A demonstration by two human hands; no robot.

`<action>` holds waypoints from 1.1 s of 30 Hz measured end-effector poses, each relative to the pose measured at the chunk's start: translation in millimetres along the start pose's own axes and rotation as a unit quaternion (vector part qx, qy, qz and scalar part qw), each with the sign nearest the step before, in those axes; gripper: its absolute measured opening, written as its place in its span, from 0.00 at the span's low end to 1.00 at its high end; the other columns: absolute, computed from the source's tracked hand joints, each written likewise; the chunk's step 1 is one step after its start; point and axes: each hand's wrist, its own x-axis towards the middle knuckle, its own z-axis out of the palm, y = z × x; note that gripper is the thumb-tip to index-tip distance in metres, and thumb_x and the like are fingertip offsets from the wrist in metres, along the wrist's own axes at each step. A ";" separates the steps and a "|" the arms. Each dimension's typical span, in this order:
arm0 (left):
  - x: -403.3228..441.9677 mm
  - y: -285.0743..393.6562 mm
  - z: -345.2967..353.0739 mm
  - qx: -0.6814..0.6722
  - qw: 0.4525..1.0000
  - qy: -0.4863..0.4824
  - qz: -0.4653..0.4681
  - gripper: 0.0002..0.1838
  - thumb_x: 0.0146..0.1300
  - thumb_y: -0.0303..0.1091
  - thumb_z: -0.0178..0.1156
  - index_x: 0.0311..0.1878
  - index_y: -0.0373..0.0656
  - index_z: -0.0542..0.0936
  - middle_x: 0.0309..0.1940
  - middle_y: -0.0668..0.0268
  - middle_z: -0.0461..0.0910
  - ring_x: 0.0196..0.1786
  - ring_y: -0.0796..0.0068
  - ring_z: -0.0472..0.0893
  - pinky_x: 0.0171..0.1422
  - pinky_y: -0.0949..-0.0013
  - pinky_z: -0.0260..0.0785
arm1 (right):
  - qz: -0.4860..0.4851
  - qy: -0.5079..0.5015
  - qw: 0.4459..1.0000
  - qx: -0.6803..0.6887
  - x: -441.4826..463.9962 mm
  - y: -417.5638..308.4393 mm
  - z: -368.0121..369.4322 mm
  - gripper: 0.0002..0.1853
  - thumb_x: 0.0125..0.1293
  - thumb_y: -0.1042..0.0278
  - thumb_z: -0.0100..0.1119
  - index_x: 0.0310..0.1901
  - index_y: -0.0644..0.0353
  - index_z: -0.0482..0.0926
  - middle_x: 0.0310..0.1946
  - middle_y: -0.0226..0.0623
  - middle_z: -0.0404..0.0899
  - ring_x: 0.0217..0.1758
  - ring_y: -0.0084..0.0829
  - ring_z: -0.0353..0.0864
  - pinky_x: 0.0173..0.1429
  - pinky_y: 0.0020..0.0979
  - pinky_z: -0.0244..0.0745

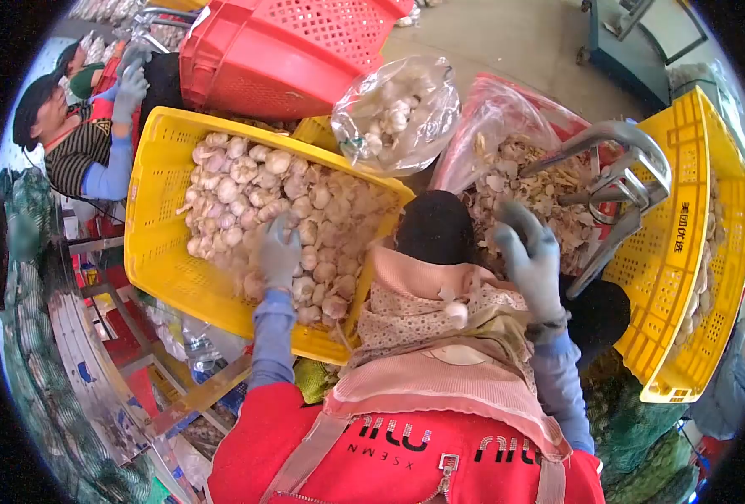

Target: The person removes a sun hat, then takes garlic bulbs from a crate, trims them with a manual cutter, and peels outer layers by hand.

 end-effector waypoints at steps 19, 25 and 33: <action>43.4 -38.6 21.8 0.209 0.975 0.050 0.057 0.36 0.61 0.64 0.67 0.69 0.56 0.80 0.59 0.60 0.82 0.64 0.55 0.77 0.69 0.42 0.66 | 0.152 -0.032 0.988 -0.011 -89.3 28.9 11.8 0.22 0.75 0.66 0.62 0.64 0.73 0.79 0.49 0.44 0.89 0.52 0.28 0.86 0.57 0.30 0.80; 90.2 -38.8 54.2 0.160 0.984 -0.013 -0.079 0.35 0.55 0.59 0.72 0.65 0.56 0.82 0.56 0.57 0.83 0.54 0.50 0.82 0.55 0.43 0.74 | -0.022 0.001 0.981 -0.195 -92.8 -4.7 1.5 0.21 0.66 0.70 0.69 0.59 0.66 0.83 0.50 0.48 0.89 0.55 0.39 0.89 0.60 0.35 0.80; 22.1 57.1 -20.6 -0.792 0.553 -0.208 -0.155 0.30 0.66 0.38 0.62 0.73 0.46 0.74 0.56 0.61 0.83 0.48 0.64 0.85 0.41 0.62 0.83 | -0.075 0.302 0.935 -0.169 -82.2 -22.6 -67.8 0.32 0.66 0.76 0.61 0.73 0.68 0.71 0.68 0.49 0.78 0.73 0.41 0.76 0.76 0.38 0.66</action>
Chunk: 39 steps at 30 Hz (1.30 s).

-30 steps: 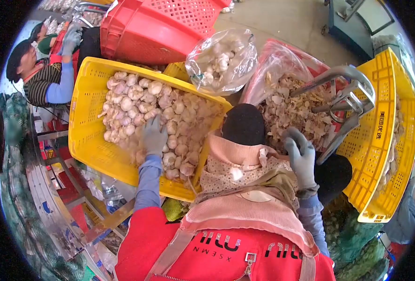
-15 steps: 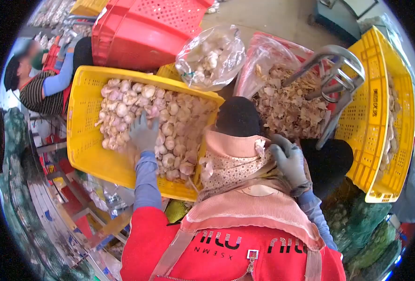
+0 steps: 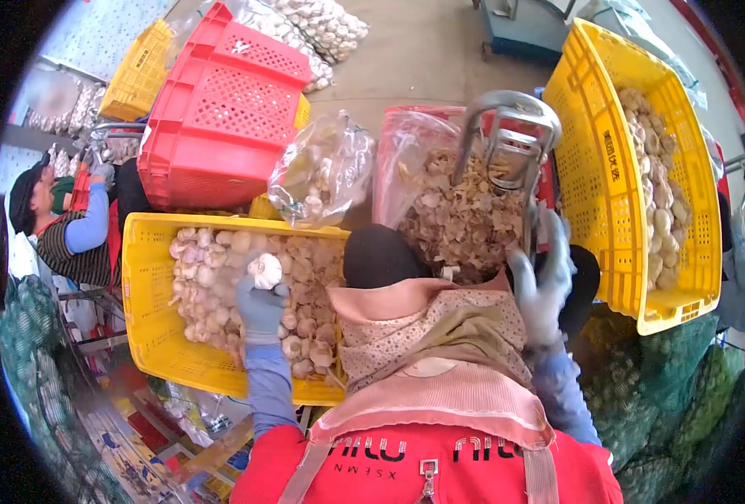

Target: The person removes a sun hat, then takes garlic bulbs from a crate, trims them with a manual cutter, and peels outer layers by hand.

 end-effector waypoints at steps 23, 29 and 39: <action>11.2 -196.0 286.5 0.145 0.949 -0.249 -0.127 0.37 0.62 0.33 0.78 0.72 0.36 0.73 0.59 0.65 0.81 0.55 0.77 0.83 0.52 0.74 0.80 | 0.290 -0.187 0.917 0.201 7.0 2.6 -47.0 0.14 0.72 0.66 0.62 0.51 0.69 0.82 0.24 0.34 0.83 0.29 0.23 0.84 0.36 0.29 0.76; -4.2 -197.2 296.6 0.069 0.965 -0.170 -0.190 0.34 0.65 0.40 0.76 0.71 0.41 0.74 0.57 0.64 0.82 0.51 0.77 0.85 0.50 0.75 0.83 | 0.322 -0.211 0.904 0.187 15.1 -15.1 -60.9 0.13 0.73 0.67 0.60 0.52 0.68 0.81 0.26 0.36 0.85 0.31 0.24 0.86 0.37 0.29 0.77; -17.4 -195.0 304.6 0.062 0.978 -0.111 -0.164 0.27 0.72 0.37 0.70 0.67 0.38 0.72 0.56 0.61 0.81 0.53 0.73 0.85 0.53 0.70 0.85 | 0.359 -0.209 0.891 0.185 19.2 -28.9 -66.2 0.15 0.75 0.69 0.57 0.56 0.71 0.79 0.27 0.35 0.84 0.30 0.23 0.84 0.37 0.27 0.77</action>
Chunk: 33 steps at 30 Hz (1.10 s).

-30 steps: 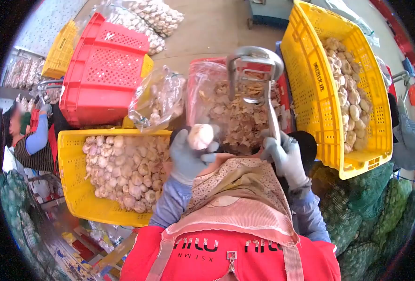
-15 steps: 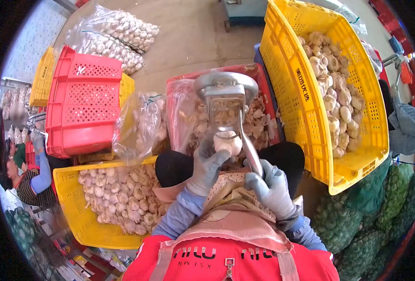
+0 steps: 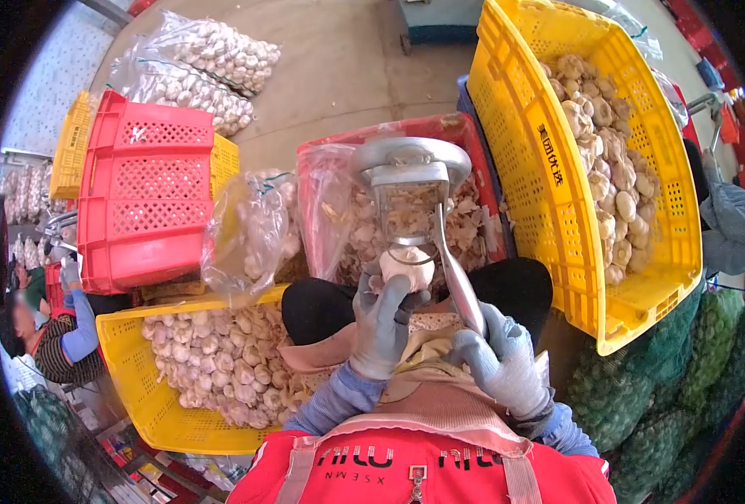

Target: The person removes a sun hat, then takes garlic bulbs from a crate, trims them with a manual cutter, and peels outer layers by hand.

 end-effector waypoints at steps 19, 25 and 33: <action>13.5 -0.1 -19.2 0.053 0.997 -0.053 -0.005 0.18 0.69 0.34 0.71 0.58 0.47 0.78 0.47 0.66 0.82 0.43 0.77 0.84 0.44 0.73 0.82 | -0.268 0.141 0.897 -0.324 78.7 85.4 2.9 0.33 0.68 0.58 0.69 0.71 0.61 0.71 0.49 0.53 0.85 0.49 0.53 0.88 0.51 0.45 0.83; -36.0 -19.0 -36.7 0.131 0.982 -0.117 -0.066 0.24 0.64 0.36 0.76 0.59 0.45 0.78 0.46 0.67 0.83 0.45 0.79 0.83 0.48 0.76 0.79 | -0.277 0.036 0.958 -0.057 9.6 70.3 17.5 0.29 0.70 0.65 0.66 0.70 0.65 0.74 0.61 0.46 0.82 0.63 0.40 0.83 0.64 0.37 0.78; -50.9 -31.1 -57.1 -0.098 0.973 -0.138 -0.155 0.10 0.71 0.25 0.66 0.47 0.53 0.77 0.29 0.78 0.74 0.25 0.89 0.75 0.24 0.83 0.63 | -0.164 -0.029 0.960 0.226 26.0 104.3 58.6 0.23 0.80 0.55 0.58 0.65 0.64 0.77 0.56 0.30 0.82 0.58 0.22 0.79 0.62 0.27 0.75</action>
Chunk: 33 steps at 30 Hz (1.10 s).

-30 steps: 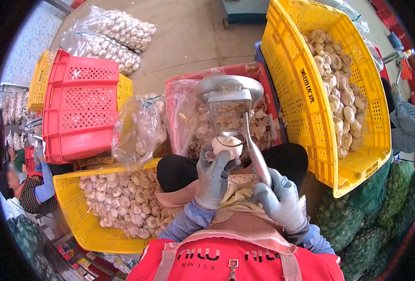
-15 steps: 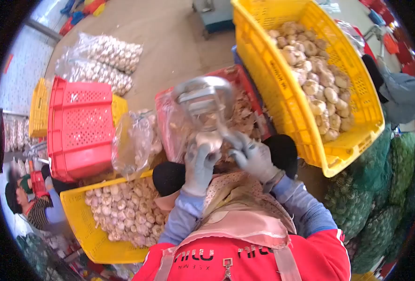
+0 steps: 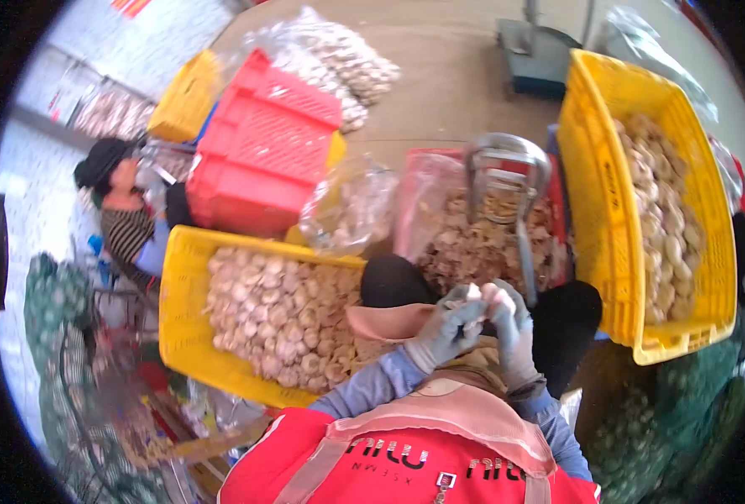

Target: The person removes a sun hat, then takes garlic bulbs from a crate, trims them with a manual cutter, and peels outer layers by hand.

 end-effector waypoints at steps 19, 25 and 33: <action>16.0 27.3 -12.5 0.333 0.914 0.017 0.231 0.27 0.75 0.34 0.64 0.73 0.41 0.70 0.59 0.62 0.79 0.55 0.71 0.84 0.60 0.67 0.79 | -0.109 0.089 0.959 -0.245 9.7 -14.9 -3.5 0.13 0.79 0.69 0.54 0.40 0.66 0.86 0.25 0.35 0.85 0.25 0.27 0.85 0.30 0.28 0.79; 17.9 53.9 0.3 0.286 0.955 0.007 0.084 0.35 0.71 0.27 0.68 0.79 0.44 0.66 0.58 0.63 0.81 0.52 0.71 0.87 0.52 0.68 0.85 | -0.149 0.052 0.888 -0.431 62.1 -38.6 -41.9 0.25 0.78 0.56 0.59 0.66 0.67 0.78 0.50 0.47 0.87 0.50 0.47 0.84 0.59 0.37 0.76; 49.1 71.3 6.7 0.271 0.959 0.014 0.087 0.31 0.70 0.35 0.71 0.73 0.39 0.74 0.52 0.66 0.84 0.46 0.79 0.85 0.51 0.73 0.81 | 0.143 -0.018 0.980 -0.137 21.4 -125.1 -8.7 0.29 0.82 0.52 0.45 0.63 0.75 0.78 0.22 0.38 0.81 0.32 0.38 0.88 0.48 0.38 0.84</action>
